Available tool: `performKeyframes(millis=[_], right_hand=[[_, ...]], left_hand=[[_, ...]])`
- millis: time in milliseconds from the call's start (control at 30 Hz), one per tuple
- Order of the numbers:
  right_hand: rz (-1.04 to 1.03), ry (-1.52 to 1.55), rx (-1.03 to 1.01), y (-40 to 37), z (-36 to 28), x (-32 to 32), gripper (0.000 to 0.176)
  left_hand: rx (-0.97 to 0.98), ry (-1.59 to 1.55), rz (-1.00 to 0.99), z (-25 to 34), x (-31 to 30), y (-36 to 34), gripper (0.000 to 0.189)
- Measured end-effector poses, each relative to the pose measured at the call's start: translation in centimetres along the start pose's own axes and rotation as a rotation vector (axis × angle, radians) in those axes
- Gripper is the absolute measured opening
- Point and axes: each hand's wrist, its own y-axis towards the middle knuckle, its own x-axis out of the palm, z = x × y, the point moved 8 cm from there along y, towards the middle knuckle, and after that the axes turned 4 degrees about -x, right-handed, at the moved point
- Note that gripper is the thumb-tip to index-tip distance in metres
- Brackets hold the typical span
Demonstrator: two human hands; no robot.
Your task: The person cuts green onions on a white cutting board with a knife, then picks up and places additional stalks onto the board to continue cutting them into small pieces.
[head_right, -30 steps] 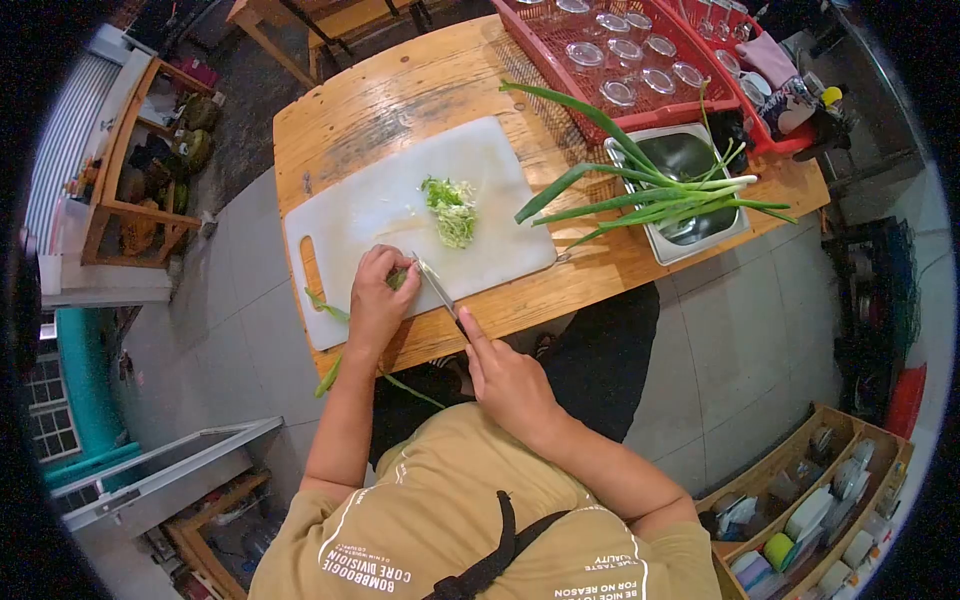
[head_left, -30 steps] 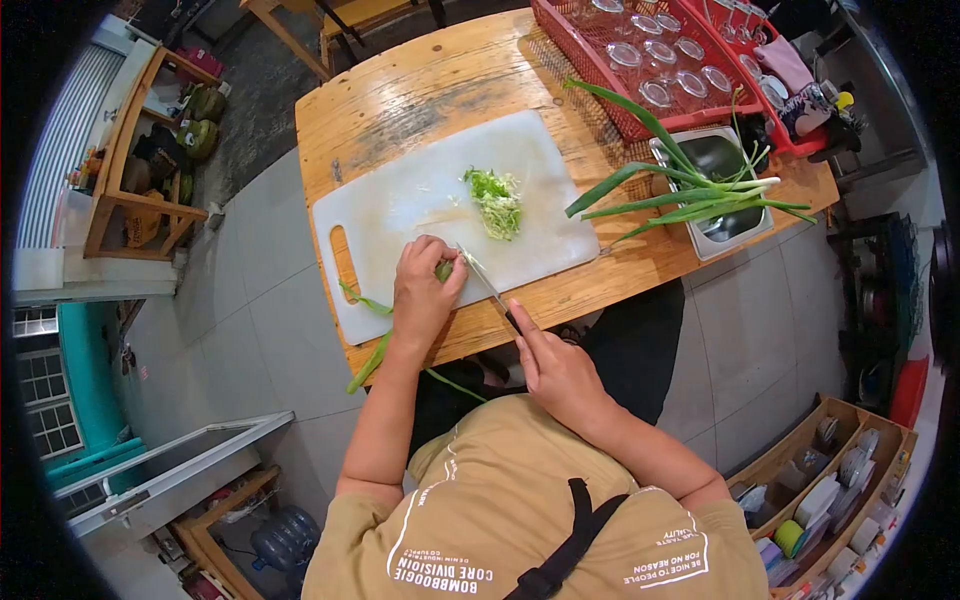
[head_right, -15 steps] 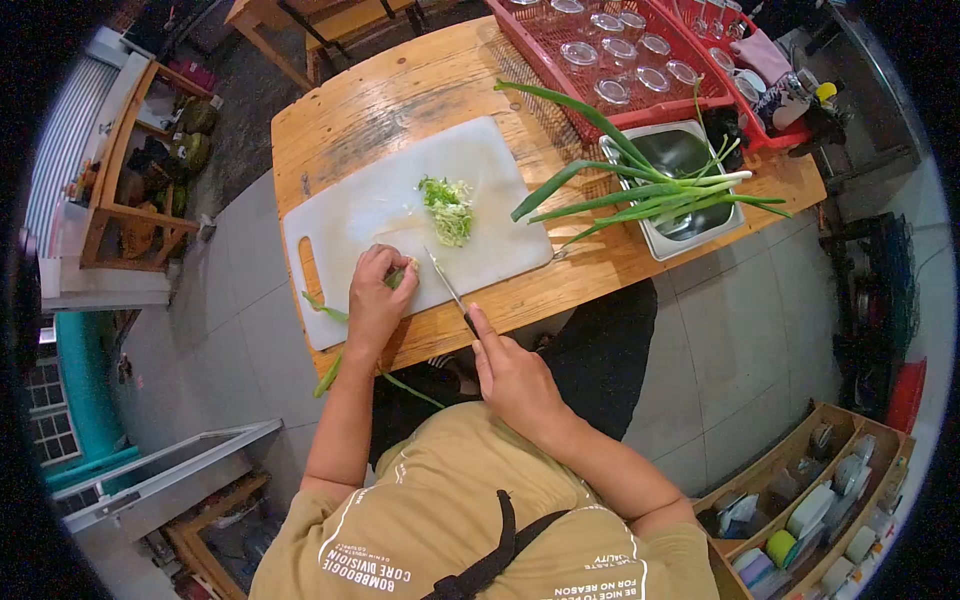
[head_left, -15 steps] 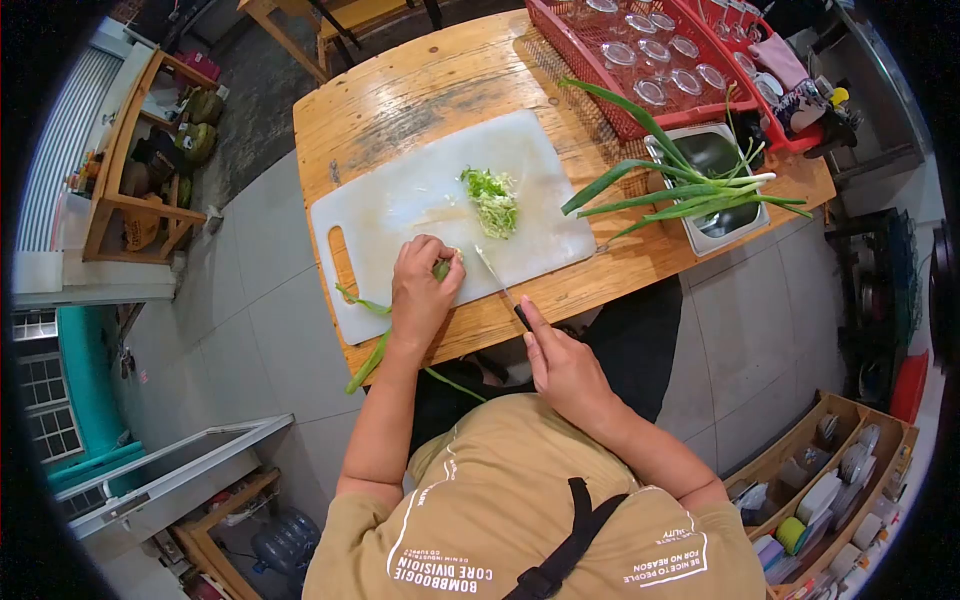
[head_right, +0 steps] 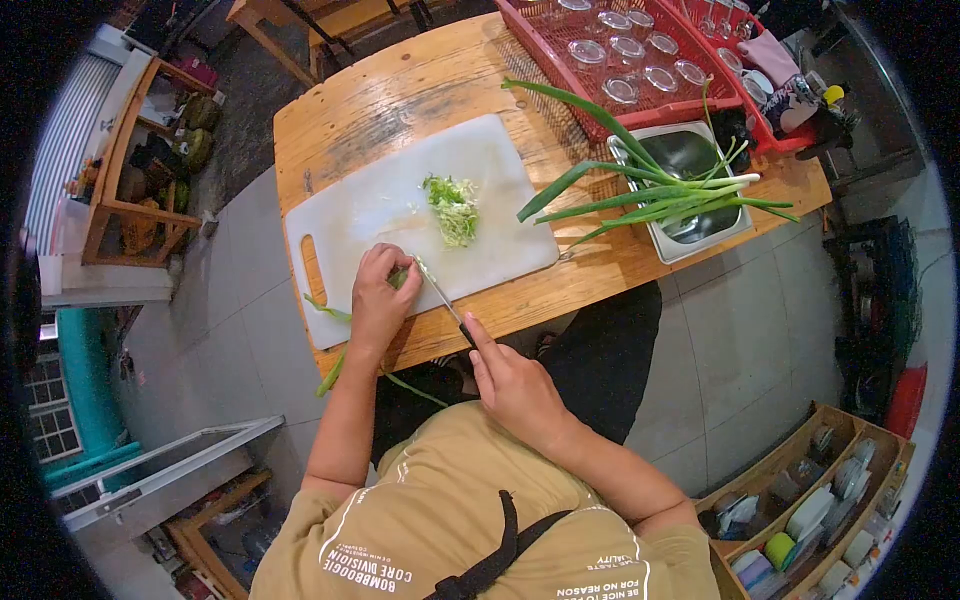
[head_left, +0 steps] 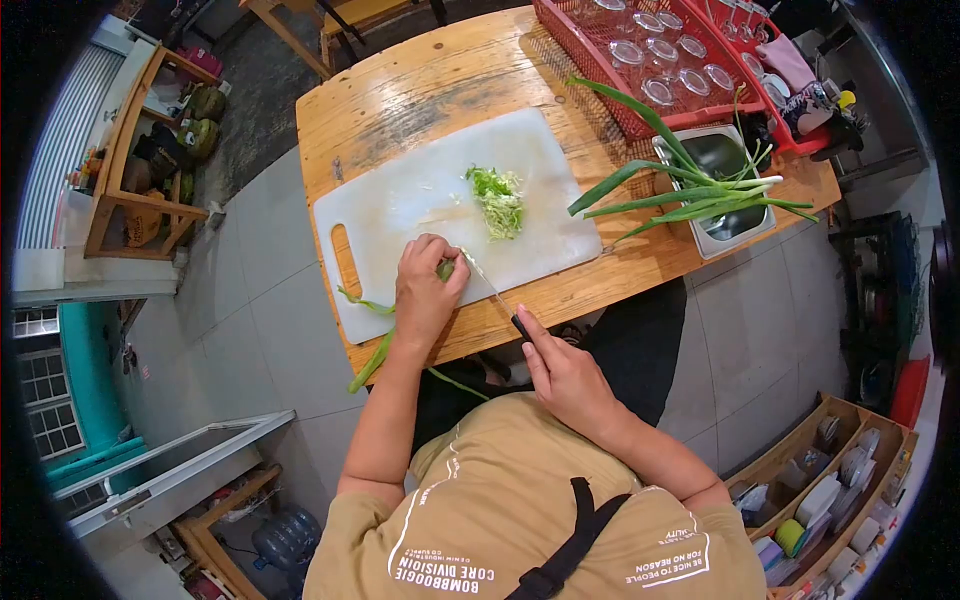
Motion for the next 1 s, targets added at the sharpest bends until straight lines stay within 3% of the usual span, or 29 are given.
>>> performKeyframes(millis=[767, 1000], right_hand=[[-0.106, -0.069, 0.012, 1.4, 0.5, 0.7, 0.063], [-0.023, -0.12, -0.038, 2.1, 0.5, 1.5, 0.064]], left_hand=[[-0.028, -0.039, -0.024, -0.4, 0.2, 0.0, 0.014], [-0.004, -0.069, -0.004, -0.4, 0.1, 0.0, 0.012]])
